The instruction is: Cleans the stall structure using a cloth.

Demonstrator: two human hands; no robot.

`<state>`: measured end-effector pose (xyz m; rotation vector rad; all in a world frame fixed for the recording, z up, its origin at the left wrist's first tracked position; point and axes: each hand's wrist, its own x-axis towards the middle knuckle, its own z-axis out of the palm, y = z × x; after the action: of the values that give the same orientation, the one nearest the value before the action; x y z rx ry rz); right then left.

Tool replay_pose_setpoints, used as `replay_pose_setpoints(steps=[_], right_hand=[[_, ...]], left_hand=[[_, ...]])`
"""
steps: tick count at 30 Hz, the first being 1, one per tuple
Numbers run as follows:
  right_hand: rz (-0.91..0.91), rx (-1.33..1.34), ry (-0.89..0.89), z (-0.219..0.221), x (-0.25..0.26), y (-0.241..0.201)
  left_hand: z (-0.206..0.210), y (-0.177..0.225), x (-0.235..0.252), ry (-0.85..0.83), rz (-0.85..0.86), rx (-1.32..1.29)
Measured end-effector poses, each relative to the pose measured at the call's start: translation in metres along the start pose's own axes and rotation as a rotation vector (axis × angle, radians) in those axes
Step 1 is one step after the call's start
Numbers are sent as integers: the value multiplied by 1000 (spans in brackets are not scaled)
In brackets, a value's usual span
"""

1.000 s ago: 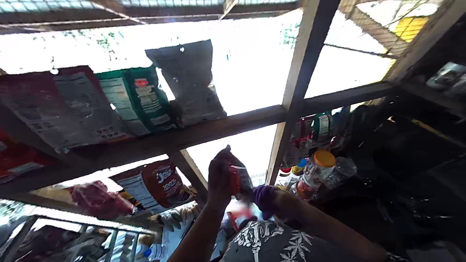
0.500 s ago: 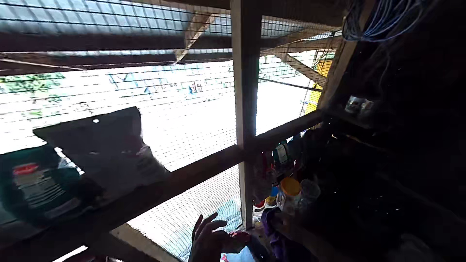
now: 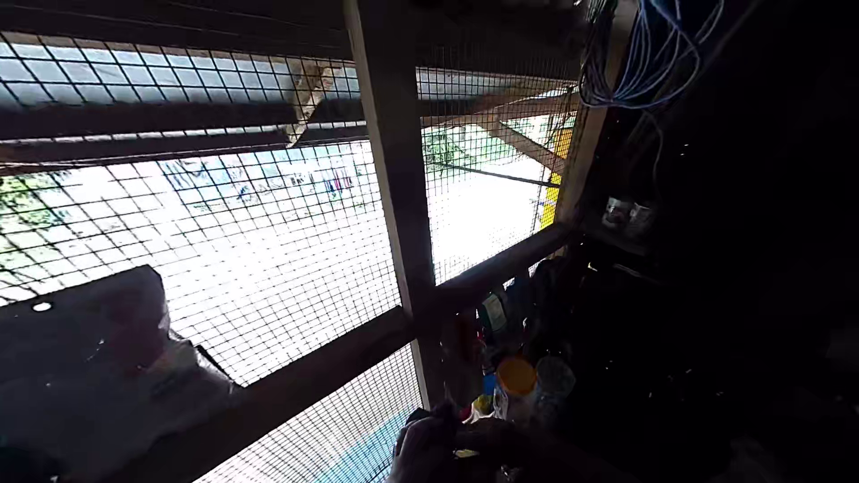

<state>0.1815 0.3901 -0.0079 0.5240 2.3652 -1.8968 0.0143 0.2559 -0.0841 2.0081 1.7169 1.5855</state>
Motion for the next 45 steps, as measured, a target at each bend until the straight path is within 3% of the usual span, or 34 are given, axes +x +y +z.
replay_pose_setpoints(steps=[3, 6, 8, 12, 16, 18, 20, 23, 25, 29, 32, 36, 45], right_hand=[[-200, -127, 129, -16, -18, 10], [-644, -376, 389, -20, -16, 32], [-742, -596, 491, -12, -13, 33], [-736, -766, 630, 1, -6, 28], [-674, -765, 673, 1, -2, 31], [-623, -737, 636, 0, -5, 28], [-649, -725, 634, -1, -3, 32], [-713, -698, 652, -1, -4, 28], [-685, -654, 632, 0, -10, 18], [-699, -626, 617, -3, -8, 21], [-792, -662, 632, -11, 5, 44], [-793, -668, 620, -14, 2, 50], [-851, -637, 619, -19, -8, 54]], left_hand=[[5, 0, 2, 52, -14, 4], [6, 2, 9, 113, -33, 7], [2, 19, 19, 72, -95, 47], [-2, 67, 45, -46, -278, 79], [16, 22, 23, 85, -97, 124], [18, 17, 20, 89, -107, 102], [16, 25, 20, 71, -183, 59], [4, 69, 36, -5, -390, -39], [1, 76, 38, -16, -428, -69], [5, 64, 29, 18, -366, -99], [-1, 78, 34, -35, -433, -108], [17, 30, 8, 55, -229, -103], [14, 29, 3, 111, -181, 20]])
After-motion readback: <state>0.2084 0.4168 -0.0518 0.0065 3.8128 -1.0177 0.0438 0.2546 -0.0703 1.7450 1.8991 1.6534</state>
